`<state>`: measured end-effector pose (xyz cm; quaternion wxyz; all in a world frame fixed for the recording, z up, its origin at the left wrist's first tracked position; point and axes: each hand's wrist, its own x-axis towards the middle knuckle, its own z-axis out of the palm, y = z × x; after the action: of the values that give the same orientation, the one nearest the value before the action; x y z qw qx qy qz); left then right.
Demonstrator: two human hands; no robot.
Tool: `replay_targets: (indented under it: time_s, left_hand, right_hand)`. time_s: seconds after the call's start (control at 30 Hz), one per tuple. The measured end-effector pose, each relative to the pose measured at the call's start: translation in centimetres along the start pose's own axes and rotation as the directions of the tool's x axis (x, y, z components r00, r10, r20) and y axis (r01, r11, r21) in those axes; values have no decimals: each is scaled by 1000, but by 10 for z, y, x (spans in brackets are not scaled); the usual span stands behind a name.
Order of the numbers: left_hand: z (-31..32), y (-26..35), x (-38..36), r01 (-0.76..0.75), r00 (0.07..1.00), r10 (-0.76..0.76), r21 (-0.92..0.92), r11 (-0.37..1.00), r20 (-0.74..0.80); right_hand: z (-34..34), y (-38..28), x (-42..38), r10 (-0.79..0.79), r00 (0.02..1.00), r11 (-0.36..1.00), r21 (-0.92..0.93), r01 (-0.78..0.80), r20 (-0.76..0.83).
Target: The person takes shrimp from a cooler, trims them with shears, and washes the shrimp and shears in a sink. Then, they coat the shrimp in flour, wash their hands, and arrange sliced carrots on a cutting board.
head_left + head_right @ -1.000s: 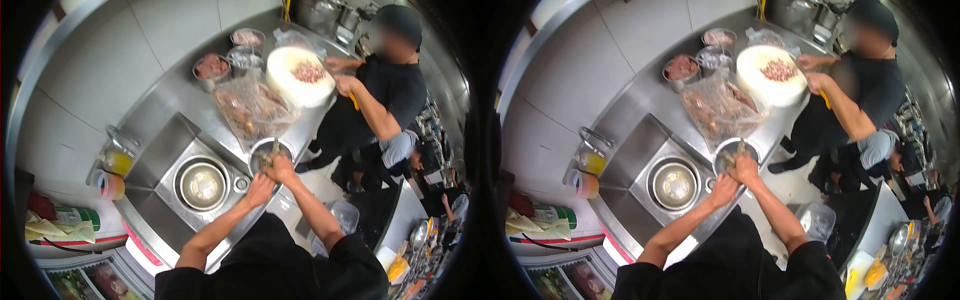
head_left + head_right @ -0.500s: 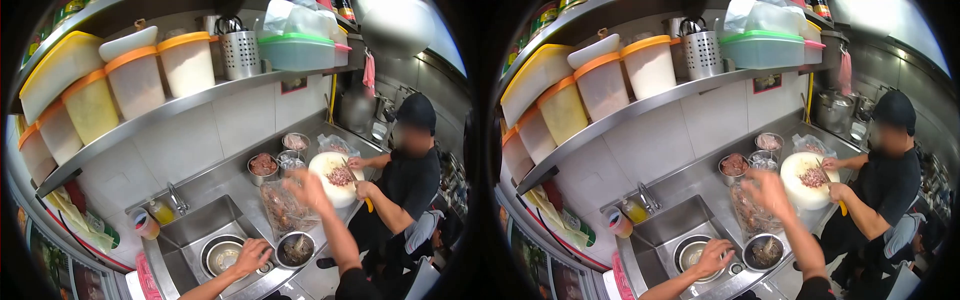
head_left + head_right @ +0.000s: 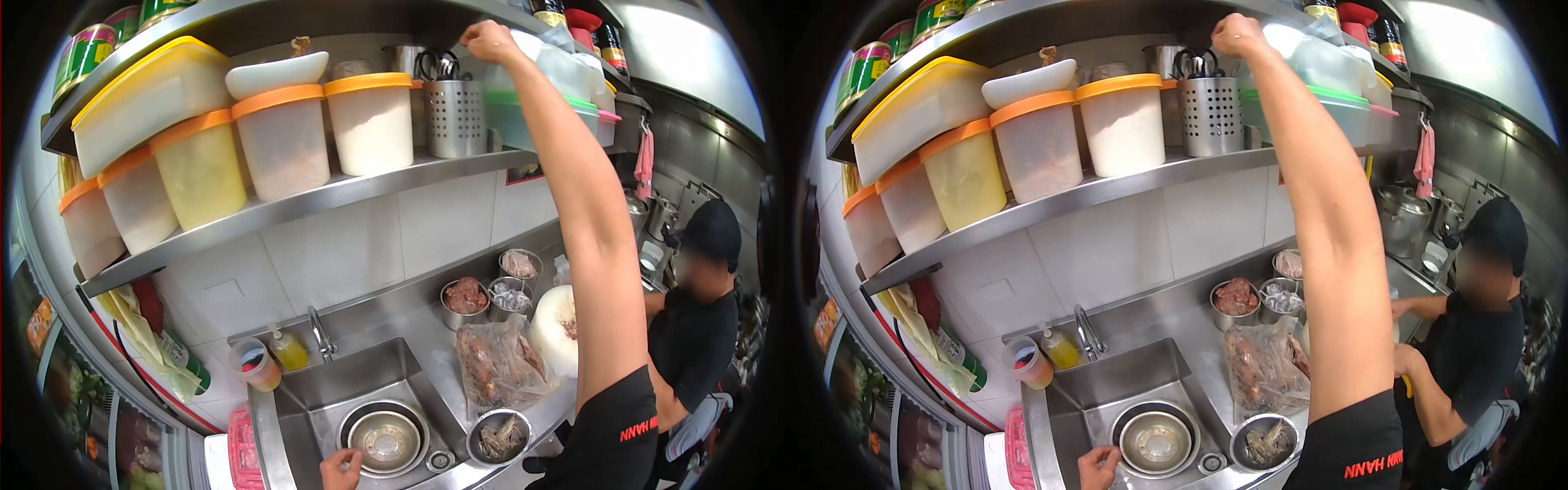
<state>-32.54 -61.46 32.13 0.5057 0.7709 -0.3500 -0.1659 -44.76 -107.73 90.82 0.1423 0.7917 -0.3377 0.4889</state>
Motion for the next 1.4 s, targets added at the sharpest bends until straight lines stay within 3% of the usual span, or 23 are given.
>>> replay_targets:
  time_s: [0.03, 0.1, 0.23, 0.3, 0.33, 0.37, 0.43, 0.47, 0.5, 0.57, 0.7, 0.8, 0.87, 0.9, 0.97, 1.03, 1.1, 1.13, 1.17, 1.23, 1.3, 1.4]
  left_hand:
    - [-9, -8, -13, 133, 991, -133, 17, 991, -19]
    - [-21, -15, -32, 106, 993, -104, 37, 994, -55]
    - [-18, -37, -57, 235, 965, -236, -24, 972, -117]
    - [-16, -40, -63, 291, 952, -296, -66, 955, -85]
    - [-16, -37, -65, 298, 948, -304, -74, 952, -91]
    - [-16, -31, -64, 294, 951, -294, -13, 956, -95]
    - [-14, -31, -62, 296, 950, -290, 36, 955, -114]
    - [-13, -36, -63, 265, 957, -256, 49, 963, -136]
    - [-11, -42, -65, 236, 962, -224, 65, 970, -156]
    - [-6, -68, -72, 262, 953, -254, 34, 964, -164]
    - [-6, -66, -74, 319, 937, -316, -3, 948, -152]
    - [-2, -80, -72, 360, 924, -352, 29, 933, -151]
    - [-6, -83, -69, 376, 921, -370, 33, 926, -122]
    - [-7, -83, -67, 395, 915, -391, 28, 918, -102]
    - [-11, -81, -64, 386, 919, -386, -19, 922, -79]
    - [-15, -71, -59, 378, 922, -382, -70, 923, -58]
    - [-20, -56, -52, 364, 926, -366, -39, 931, -90]
    - [-17, -81, -52, 343, 936, -342, -3, 939, -83]
    - [-18, -79, -50, 342, 937, -341, 0, 940, -74]
    - [-18, -68, -43, 292, 951, -291, -10, 956, -100]
    - [-16, -65, -38, 292, 953, -288, 31, 956, -96]
    - [-15, -54, -36, 273, 961, -270, 46, 961, -56]
  right_hand:
    - [-2, 5, 6, 31, 996, 999, -20, -29, 85]
    - [8, 21, 13, -74, 995, 997, -29, 76, 66]
    - [18, 12, 24, 36, 998, 999, 34, -38, 51]
    - [30, 0, 35, 205, 966, 887, 387, -251, 156]
    - [38, -1, 47, 191, 951, 958, 164, -234, 241]
    - [47, 2, 52, 177, 953, 960, 170, -223, 246]
    - [46, -17, 41, 302, 842, 924, 80, -374, 448]
    - [58, -5, 54, 240, 837, 936, 113, -334, 492]
    - [59, -11, 53, 281, 824, 911, 134, -391, 493]
    - [62, -8, 47, 210, 829, 876, 277, -395, 518]
    - [78, 7, 60, 161, 744, 867, 267, -420, 649]
    - [64, 2, 49, 162, 817, 872, 307, -381, 554]
    - [53, 8, 43, 143, 842, 787, 456, -416, 521]
    - [48, 7, 39, 158, 839, 790, 444, -424, 520]
    - [35, 1, 32, 190, 903, 713, 579, -396, 385]
    - [24, 7, 37, 239, 881, 726, 528, -441, 408]
    - [28, 22, 41, 186, 949, 653, 691, -312, 253]
    - [27, 9, 23, 190, 977, 645, 738, -201, 101]
    - [26, 8, 12, 196, 975, 649, 732, -206, 101]
    - [26, 10, 1, 132, 989, 570, 821, -26, -60]
    - [16, 4, -11, 169, 980, 546, 838, -4, -105]
    - [-13, -19, -36, 235, 909, 516, 836, 183, -344]
